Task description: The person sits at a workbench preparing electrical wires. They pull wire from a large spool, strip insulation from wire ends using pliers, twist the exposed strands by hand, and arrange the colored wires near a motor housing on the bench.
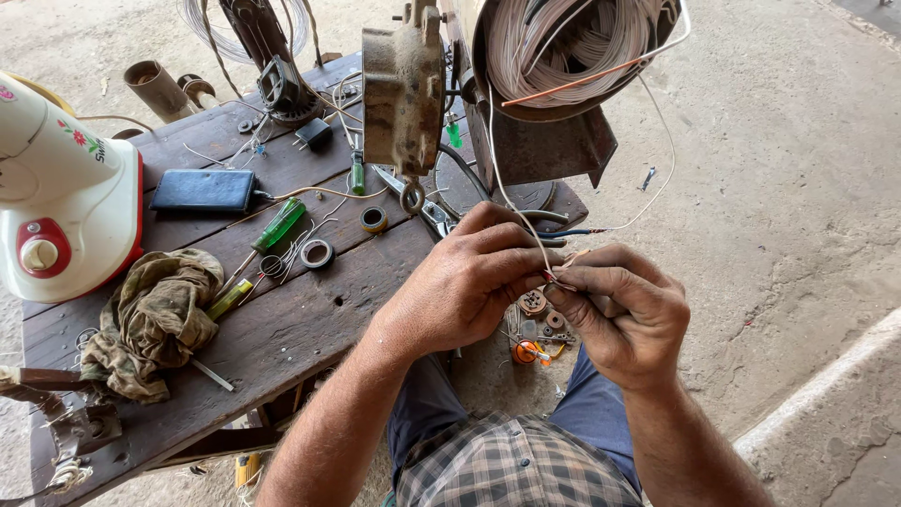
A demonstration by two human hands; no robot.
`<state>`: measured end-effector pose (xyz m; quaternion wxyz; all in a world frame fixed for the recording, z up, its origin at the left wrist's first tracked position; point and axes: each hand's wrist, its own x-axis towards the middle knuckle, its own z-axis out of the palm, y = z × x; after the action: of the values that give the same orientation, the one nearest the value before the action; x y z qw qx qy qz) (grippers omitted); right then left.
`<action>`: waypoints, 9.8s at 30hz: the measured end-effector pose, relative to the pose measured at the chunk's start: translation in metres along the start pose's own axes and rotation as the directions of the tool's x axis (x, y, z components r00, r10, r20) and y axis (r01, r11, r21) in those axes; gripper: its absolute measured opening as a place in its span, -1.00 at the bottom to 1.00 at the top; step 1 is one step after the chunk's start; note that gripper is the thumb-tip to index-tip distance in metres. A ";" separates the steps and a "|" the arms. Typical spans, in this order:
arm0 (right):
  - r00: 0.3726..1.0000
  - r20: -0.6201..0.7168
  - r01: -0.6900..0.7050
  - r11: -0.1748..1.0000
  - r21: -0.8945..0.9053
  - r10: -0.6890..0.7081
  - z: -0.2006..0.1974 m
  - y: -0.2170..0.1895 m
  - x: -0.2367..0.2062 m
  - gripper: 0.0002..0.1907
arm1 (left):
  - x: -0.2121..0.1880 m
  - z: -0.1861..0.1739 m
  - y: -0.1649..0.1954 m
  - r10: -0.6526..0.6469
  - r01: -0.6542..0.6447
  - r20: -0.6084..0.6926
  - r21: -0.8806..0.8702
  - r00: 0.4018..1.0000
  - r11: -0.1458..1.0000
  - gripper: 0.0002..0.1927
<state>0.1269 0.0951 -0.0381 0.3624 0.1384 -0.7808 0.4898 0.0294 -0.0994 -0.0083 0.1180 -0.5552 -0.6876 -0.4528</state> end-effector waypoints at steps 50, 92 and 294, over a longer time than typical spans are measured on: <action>0.821 0.051 -0.383 0.483 0.787 0.568 0.005 0.043 -0.021 -0.85 | 0.008 0.042 0.001 0.069 -0.019 -0.186 0.257 0.980 0.966 -0.64; 0.871 0.080 0.457 0.741 -0.492 -0.485 -0.032 0.031 0.014 -0.76 | 0.003 0.037 -0.006 0.024 -0.008 -0.116 0.136 0.993 0.991 -0.66; 0.927 0.315 -0.096 0.943 -0.317 0.201 -0.059 0.013 -0.058 -0.65 | -0.039 0.114 0.003 -0.603 -0.046 -0.064 -0.998 0.795 0.045 -0.80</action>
<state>0.1853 0.1443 -0.0720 0.1987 0.1056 -0.9047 0.3619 0.0849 -0.0388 -0.0970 -0.2100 -0.2033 -0.2533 -0.9222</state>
